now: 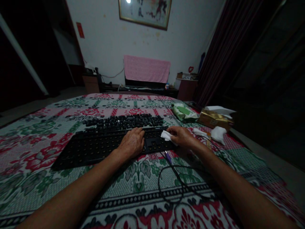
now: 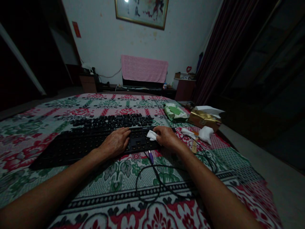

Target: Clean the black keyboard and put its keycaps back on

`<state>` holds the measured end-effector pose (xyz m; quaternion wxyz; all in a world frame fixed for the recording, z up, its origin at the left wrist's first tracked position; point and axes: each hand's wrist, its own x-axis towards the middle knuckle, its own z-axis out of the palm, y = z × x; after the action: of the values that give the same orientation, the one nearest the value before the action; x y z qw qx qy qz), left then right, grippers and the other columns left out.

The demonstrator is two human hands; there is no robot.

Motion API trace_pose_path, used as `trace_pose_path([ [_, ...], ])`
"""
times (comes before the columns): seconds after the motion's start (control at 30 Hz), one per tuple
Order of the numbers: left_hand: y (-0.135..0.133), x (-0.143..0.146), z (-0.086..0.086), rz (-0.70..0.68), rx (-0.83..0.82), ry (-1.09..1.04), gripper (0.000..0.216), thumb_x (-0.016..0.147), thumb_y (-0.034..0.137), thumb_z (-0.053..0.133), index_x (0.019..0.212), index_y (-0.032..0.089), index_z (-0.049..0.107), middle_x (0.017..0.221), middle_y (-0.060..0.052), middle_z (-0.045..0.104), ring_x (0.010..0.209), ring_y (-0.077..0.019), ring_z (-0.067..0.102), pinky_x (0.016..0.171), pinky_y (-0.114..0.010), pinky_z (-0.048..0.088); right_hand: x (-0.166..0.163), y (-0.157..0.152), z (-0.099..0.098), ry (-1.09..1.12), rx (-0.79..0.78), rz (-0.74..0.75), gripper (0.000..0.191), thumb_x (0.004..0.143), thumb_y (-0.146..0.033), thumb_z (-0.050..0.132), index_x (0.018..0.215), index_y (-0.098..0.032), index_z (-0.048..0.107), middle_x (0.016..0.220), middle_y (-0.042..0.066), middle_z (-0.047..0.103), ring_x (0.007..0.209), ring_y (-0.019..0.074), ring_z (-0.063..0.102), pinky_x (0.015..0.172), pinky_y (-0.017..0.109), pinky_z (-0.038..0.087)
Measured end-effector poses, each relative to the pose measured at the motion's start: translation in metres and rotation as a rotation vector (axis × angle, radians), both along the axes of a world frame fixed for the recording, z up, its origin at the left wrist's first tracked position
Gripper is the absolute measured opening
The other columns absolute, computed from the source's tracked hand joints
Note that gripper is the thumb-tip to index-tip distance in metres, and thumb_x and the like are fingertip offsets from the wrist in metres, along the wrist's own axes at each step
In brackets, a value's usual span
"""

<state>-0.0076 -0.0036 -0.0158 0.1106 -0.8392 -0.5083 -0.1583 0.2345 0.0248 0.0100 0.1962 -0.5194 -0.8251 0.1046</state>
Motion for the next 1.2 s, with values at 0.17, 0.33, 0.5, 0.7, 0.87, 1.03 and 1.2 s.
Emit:
trace_pose_path([
  [0.17, 0.0, 0.0, 0.001, -0.002, -0.003, -0.002, 0.035, 0.083, 0.024, 0.036, 0.11, 0.01, 0.053, 0.12, -0.012, 0.052, 0.112, -0.0228, 0.046, 0.093, -0.036, 0.039, -0.003, 0.002, 0.004, 0.092, 0.214, -0.095, 0.021, 0.072, -0.014, 0.048, 0.085, -0.017, 0.063, 0.079, 0.003, 0.06, 0.071, 0.0135, 0.053, 0.064, 0.022, 0.038],
  [0.33, 0.001, 0.001, 0.0, 0.001, 0.006, -0.004, 0.033, 0.083, 0.023, 0.036, 0.108, 0.011, 0.054, 0.118, -0.012, 0.053, 0.112, -0.0225, 0.046, 0.093, -0.036, 0.039, -0.016, 0.002, -0.001, -0.056, 0.431, -0.069, 0.02, 0.078, -0.015, 0.045, 0.09, -0.016, 0.062, 0.085, 0.006, 0.054, 0.077, 0.0151, 0.05, 0.068, 0.024, 0.037],
  [0.5, 0.002, 0.0, -0.002, 0.006, 0.01, 0.012, 0.035, 0.083, 0.025, 0.035, 0.111, 0.011, 0.053, 0.12, -0.011, 0.052, 0.113, -0.0215, 0.045, 0.095, -0.035, 0.038, -0.023, -0.002, -0.004, -0.212, 0.359, 0.018, 0.025, 0.084, -0.017, 0.04, 0.095, -0.019, 0.062, 0.088, 0.006, 0.052, 0.077, 0.0141, 0.048, 0.066, 0.023, 0.035],
  [0.7, 0.0, 0.001, 0.0, 0.012, 0.021, 0.021, 0.034, 0.083, 0.024, 0.035, 0.109, 0.012, 0.054, 0.118, -0.011, 0.053, 0.112, -0.0212, 0.046, 0.094, -0.034, 0.039, -0.016, -0.01, 0.003, -0.291, 0.209, 0.146, 0.029, 0.081, -0.014, 0.044, 0.101, -0.022, 0.063, 0.086, 0.005, 0.055, 0.076, 0.0139, 0.049, 0.064, 0.022, 0.033],
  [0.87, 0.0, 0.0, 0.0, 0.002, 0.024, 0.014, 0.035, 0.084, 0.024, 0.035, 0.11, 0.011, 0.054, 0.118, -0.012, 0.053, 0.112, -0.022, 0.046, 0.094, -0.034, 0.038, -0.011, -0.011, 0.008, -0.319, 0.161, 0.215, 0.029, 0.078, -0.012, 0.045, 0.096, -0.021, 0.066, 0.082, 0.005, 0.056, 0.074, 0.0135, 0.048, 0.064, 0.022, 0.032],
  [1.03, 0.0, 0.0, 0.0, 0.0, 0.015, 0.0, 0.034, 0.083, 0.024, 0.036, 0.11, 0.012, 0.053, 0.119, -0.011, 0.053, 0.113, -0.0212, 0.045, 0.094, -0.034, 0.038, -0.004, -0.009, 0.005, -0.305, 0.119, 0.247, 0.03, 0.075, -0.011, 0.046, 0.095, -0.022, 0.066, 0.084, 0.004, 0.058, 0.073, 0.0125, 0.05, 0.063, 0.021, 0.034],
  [1.2, 0.0, 0.0, 0.0, 0.007, -0.005, 0.0, 0.035, 0.084, 0.025, 0.036, 0.111, 0.012, 0.053, 0.121, -0.011, 0.051, 0.114, -0.0217, 0.044, 0.094, -0.035, 0.038, -0.001, -0.011, 0.007, -0.266, 0.103, 0.288, 0.031, 0.072, -0.009, 0.046, 0.093, -0.022, 0.066, 0.085, 0.004, 0.059, 0.075, 0.0131, 0.052, 0.066, 0.022, 0.037],
])
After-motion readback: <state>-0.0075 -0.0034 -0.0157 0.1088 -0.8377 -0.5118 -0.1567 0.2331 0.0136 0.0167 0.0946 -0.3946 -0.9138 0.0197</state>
